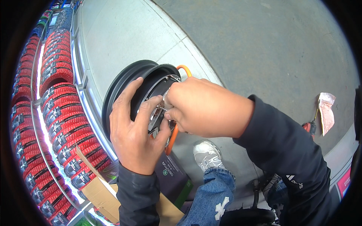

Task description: The person assembles a small electric motor by hand, using a screwdriver to tighten screws and secure internal components. They repeatedly adjust parts and reposition the motor while working on the floor of a workshop.

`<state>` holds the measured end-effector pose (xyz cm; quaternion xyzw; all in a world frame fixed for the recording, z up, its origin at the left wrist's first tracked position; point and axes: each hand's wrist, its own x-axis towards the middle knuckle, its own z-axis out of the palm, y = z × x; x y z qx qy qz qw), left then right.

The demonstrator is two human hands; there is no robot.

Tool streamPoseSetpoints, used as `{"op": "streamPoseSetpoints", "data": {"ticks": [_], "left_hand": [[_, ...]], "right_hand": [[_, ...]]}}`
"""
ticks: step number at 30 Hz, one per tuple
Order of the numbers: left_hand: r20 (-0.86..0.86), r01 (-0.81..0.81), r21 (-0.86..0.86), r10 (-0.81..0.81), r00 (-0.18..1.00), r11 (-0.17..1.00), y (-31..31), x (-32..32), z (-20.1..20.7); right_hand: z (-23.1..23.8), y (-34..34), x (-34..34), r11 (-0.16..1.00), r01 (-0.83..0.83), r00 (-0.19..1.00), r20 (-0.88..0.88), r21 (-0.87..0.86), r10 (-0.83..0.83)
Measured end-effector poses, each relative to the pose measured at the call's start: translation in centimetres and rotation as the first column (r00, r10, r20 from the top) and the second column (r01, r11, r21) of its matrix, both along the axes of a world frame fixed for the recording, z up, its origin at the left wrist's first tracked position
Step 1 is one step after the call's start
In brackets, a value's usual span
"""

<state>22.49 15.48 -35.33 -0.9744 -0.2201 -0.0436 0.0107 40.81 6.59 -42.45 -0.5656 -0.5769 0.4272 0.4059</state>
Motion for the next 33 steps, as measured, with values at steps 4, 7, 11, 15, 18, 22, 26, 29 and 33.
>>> {"op": "streamPoseSetpoints", "data": {"ticks": [4, 7, 11, 15, 18, 22, 26, 29, 33], "left_hand": [[0.027, 0.023, 0.020, -0.023, 0.999, 1.000, -0.2, 0.1, -0.2], [0.052, 0.011, -0.003, -0.010, 0.999, 1.000, -0.5, 0.4, -0.3], [0.066, 0.016, -0.007, -0.016, 0.998, 1.000, -0.1, 0.0, -0.7], [0.051, 0.000, -0.035, 0.002, 0.999, 0.999, -0.4, 0.4, -0.1], [0.039, 0.008, -0.027, -0.007, 0.999, 1.000, -0.4, 0.6, 0.0], [-0.010, -0.003, 0.025, 0.003, 1.000, 1.000, -0.1, 0.3, 0.0], [0.071, -0.023, -0.019, 0.024, 0.997, 1.000, -0.5, 0.8, -0.2], [0.085, -0.018, -0.012, 0.019, 0.996, 1.000, -0.3, 0.5, -0.6], [0.057, -0.017, -0.002, 0.017, 0.998, 1.000, 0.0, 0.2, -0.5]], "right_hand": [[0.9, 0.4, 0.8, 0.993, -0.097, 0.992, -0.083, -0.073, 0.090], [1.0, 0.2, 0.6, 0.991, -0.020, 0.998, -0.067, -0.131, 0.011], [0.7, 0.1, -0.3, 0.979, 0.095, 0.994, -0.043, -0.178, -0.105], [0.8, 0.3, 0.2, 0.980, 0.072, 0.996, -0.043, -0.184, -0.081], [0.6, 0.6, 0.6, 0.980, 0.044, 0.996, -0.063, -0.193, -0.057], [0.7, 0.7, 1.2, 0.969, -0.045, 0.980, -0.197, -0.244, -0.004], [0.4, 0.8, 1.0, 0.957, -0.065, 0.955, -0.296, -0.283, -0.022], [0.3, 0.8, 1.1, 0.972, -0.070, 0.967, -0.254, -0.225, 0.011], [0.1, 0.8, 1.3, 0.985, -0.012, 0.982, -0.188, -0.173, -0.021]]}}
